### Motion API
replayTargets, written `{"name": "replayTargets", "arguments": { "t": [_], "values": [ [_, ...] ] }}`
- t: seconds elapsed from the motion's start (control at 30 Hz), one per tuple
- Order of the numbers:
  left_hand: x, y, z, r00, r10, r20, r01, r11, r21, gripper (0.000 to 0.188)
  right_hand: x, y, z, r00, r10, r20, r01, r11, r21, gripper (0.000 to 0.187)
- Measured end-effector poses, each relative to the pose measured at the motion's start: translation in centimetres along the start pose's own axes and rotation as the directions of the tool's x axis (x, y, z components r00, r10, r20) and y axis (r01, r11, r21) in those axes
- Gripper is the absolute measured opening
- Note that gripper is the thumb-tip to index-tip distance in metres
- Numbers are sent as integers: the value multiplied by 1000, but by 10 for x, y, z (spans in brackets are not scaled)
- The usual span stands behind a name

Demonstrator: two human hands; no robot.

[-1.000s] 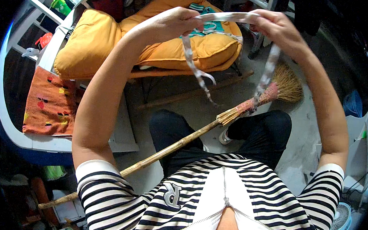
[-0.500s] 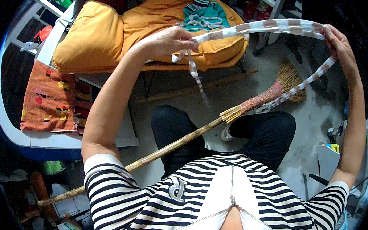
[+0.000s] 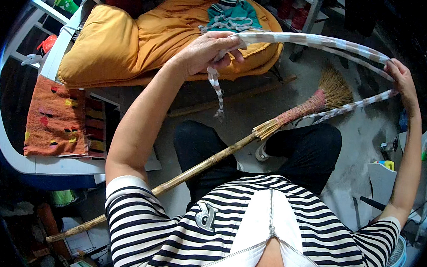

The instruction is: The person repairs a broom by wrapping a white strap repeatedly around the base of the broom bristles and the handle, securing it with knots.

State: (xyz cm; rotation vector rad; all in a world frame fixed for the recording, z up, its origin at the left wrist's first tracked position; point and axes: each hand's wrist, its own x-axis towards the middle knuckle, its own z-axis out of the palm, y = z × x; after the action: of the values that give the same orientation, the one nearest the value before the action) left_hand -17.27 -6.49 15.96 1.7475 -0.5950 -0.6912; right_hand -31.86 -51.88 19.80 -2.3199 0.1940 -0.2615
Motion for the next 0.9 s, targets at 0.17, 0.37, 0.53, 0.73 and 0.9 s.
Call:
{"name": "replayTargets", "arguments": {
  "t": [0.17,0.37,0.53,0.73,0.9],
  "values": [
    [7,-13,11,980,-32,196,19,997,69,23,-20,17,-21,994,34,-105,-35,999,-4,31],
    [9,-33,28,952,-99,290,58,987,147,24,-47,28,-24,980,19,-200,-41,993,-110,34],
    [15,-46,49,964,-82,254,75,996,38,29,-97,39,-46,963,246,-113,-264,946,-190,33],
    [22,-64,102,887,-192,421,237,970,-56,18,-154,51,14,901,326,286,-225,915,-334,37],
    [32,-48,121,872,-192,451,174,981,82,23,-108,-23,121,921,-2,390,3,1000,0,50]
  ]
}}
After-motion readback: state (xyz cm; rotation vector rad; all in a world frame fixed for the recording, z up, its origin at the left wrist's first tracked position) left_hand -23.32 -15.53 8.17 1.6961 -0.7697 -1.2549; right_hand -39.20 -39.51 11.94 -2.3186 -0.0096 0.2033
